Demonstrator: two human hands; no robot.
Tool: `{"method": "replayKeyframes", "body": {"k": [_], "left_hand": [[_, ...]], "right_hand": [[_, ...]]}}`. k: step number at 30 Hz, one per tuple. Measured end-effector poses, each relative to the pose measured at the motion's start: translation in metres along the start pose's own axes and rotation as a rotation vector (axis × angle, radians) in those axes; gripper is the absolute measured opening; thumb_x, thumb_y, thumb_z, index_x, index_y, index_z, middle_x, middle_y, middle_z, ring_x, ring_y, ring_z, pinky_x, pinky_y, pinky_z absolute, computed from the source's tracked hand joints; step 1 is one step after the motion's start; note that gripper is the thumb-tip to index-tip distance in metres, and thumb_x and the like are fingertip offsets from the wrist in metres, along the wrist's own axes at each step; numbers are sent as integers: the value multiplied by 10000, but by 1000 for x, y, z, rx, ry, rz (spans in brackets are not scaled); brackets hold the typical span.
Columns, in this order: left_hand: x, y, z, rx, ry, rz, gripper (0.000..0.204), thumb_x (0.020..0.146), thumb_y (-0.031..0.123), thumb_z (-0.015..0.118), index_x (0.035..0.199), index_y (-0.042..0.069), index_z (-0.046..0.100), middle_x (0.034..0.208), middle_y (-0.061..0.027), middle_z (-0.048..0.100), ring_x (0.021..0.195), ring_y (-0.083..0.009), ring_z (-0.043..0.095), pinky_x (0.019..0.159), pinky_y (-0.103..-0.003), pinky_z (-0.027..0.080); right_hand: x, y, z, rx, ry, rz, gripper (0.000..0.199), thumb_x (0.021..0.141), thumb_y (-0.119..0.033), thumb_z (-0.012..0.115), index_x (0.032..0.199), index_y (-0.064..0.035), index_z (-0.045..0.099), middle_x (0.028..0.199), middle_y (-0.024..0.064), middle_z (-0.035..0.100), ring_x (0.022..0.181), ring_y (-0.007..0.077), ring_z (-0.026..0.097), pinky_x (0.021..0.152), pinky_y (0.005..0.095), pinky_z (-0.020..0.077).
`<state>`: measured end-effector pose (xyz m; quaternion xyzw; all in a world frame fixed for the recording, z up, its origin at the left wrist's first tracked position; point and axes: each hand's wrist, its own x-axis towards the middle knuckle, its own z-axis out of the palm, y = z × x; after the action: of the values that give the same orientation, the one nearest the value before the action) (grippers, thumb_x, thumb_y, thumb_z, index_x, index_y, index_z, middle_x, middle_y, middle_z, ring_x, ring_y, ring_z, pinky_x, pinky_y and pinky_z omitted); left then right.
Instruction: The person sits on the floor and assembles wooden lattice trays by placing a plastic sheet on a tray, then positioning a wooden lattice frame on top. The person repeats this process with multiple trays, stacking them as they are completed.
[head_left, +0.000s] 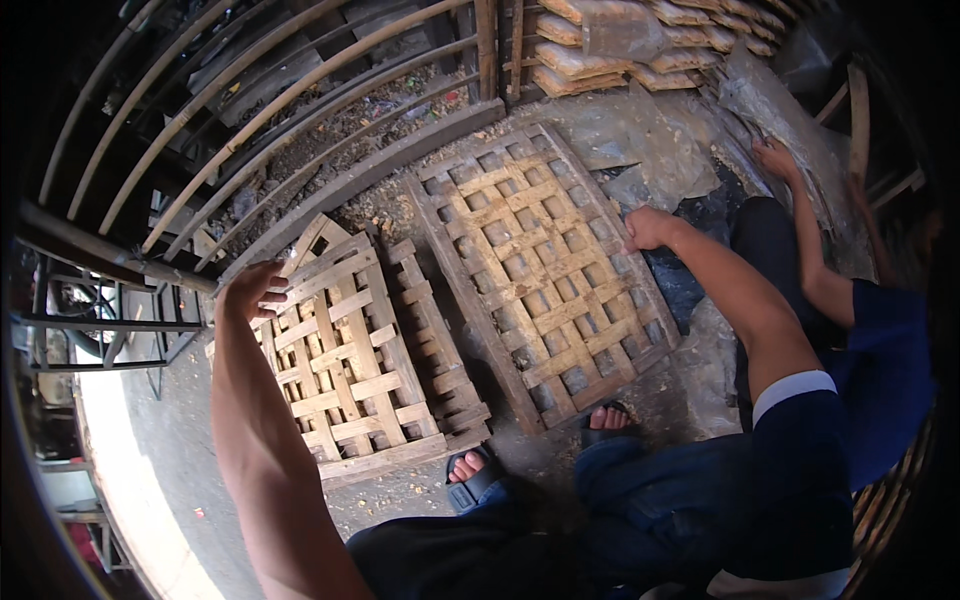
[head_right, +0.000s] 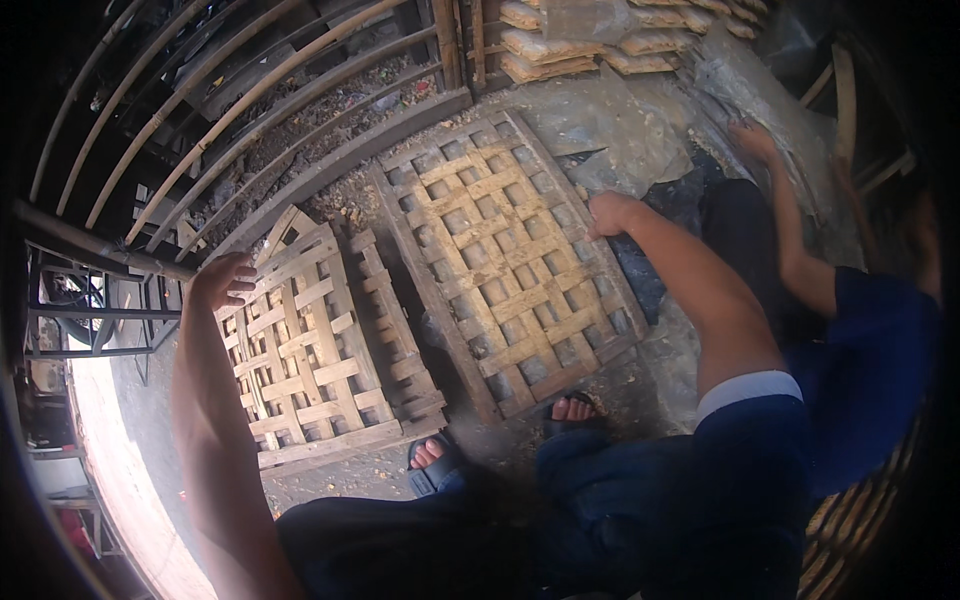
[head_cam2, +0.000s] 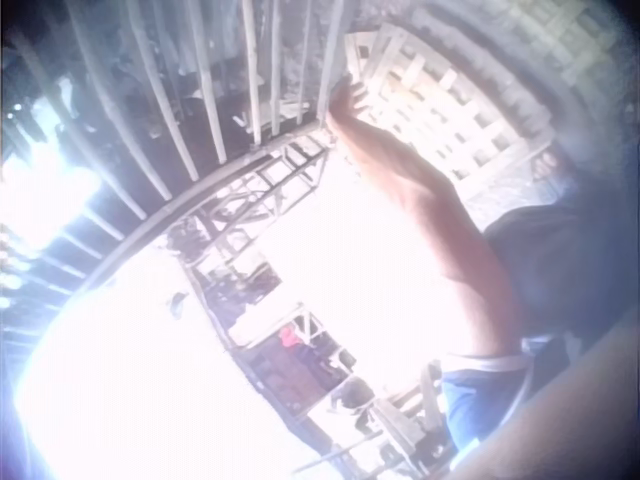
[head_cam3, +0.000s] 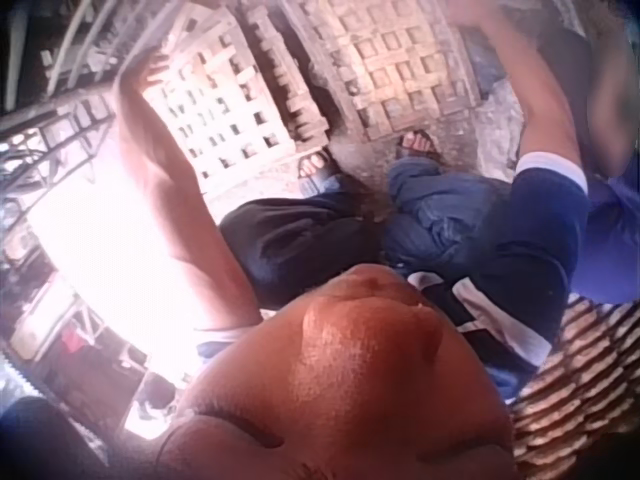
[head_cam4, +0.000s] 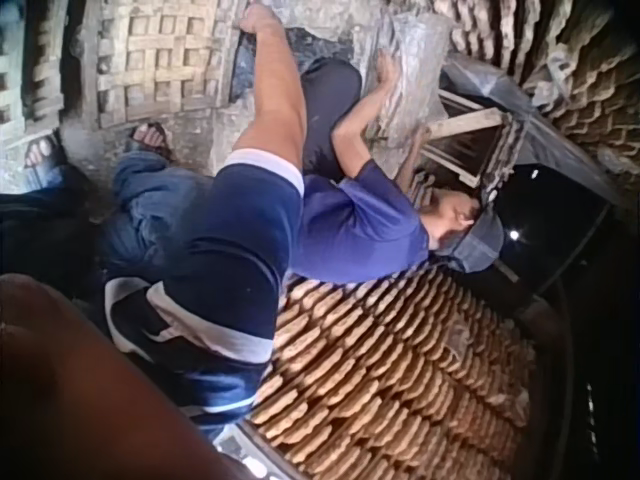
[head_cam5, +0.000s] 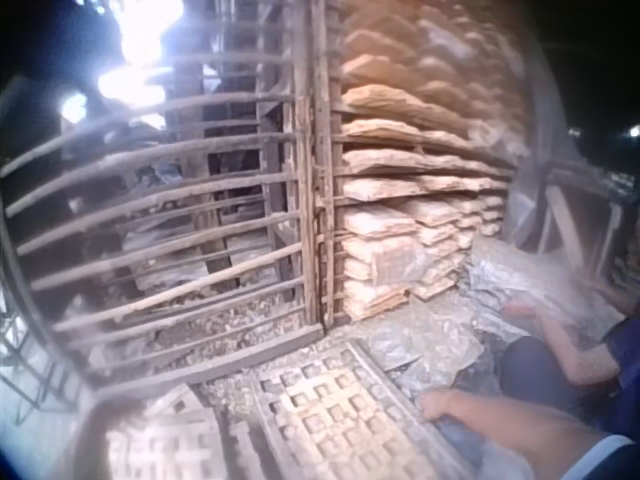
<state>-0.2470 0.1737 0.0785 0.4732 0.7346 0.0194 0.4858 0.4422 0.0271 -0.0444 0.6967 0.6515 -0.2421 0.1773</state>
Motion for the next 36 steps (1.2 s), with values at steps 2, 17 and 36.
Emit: {"method": "replayKeyframes", "body": {"k": [2, 17, 36], "left_hand": [[4, -1, 0, -2, -9, -5, 606, 993, 480, 540, 1484, 150, 412, 1394, -139, 560, 1153, -314, 607, 966, -590, 441], [11, 11, 4, 27, -6, 9, 577, 1020, 479, 493, 1502, 176, 397, 1403, -119, 557, 1199, -305, 584, 982, -558, 453], [-13, -6, -13, 5, 1, 8, 599, 1009, 484, 518, 1492, 150, 404, 1423, -139, 542, 1234, -337, 570, 995, -571, 438]], "right_hand": [[9, 13, 13, -15, 23, -37, 515, 684, -421, 893, 922, -33, 653, 943, 172, 709, 939, 324, 684, 805, 410, 533], [-5, 1, -9, 221, 543, -218, 228, 817, -42, 611, 1044, -50, 635, 1032, 177, 610, 1023, 412, 594, 888, 442, 488], [-26, -230, 52, 117, 349, -762, 398, 851, -186, 684, 1212, -30, 627, 1148, 102, 506, 1164, 279, 466, 969, 412, 423]]}}
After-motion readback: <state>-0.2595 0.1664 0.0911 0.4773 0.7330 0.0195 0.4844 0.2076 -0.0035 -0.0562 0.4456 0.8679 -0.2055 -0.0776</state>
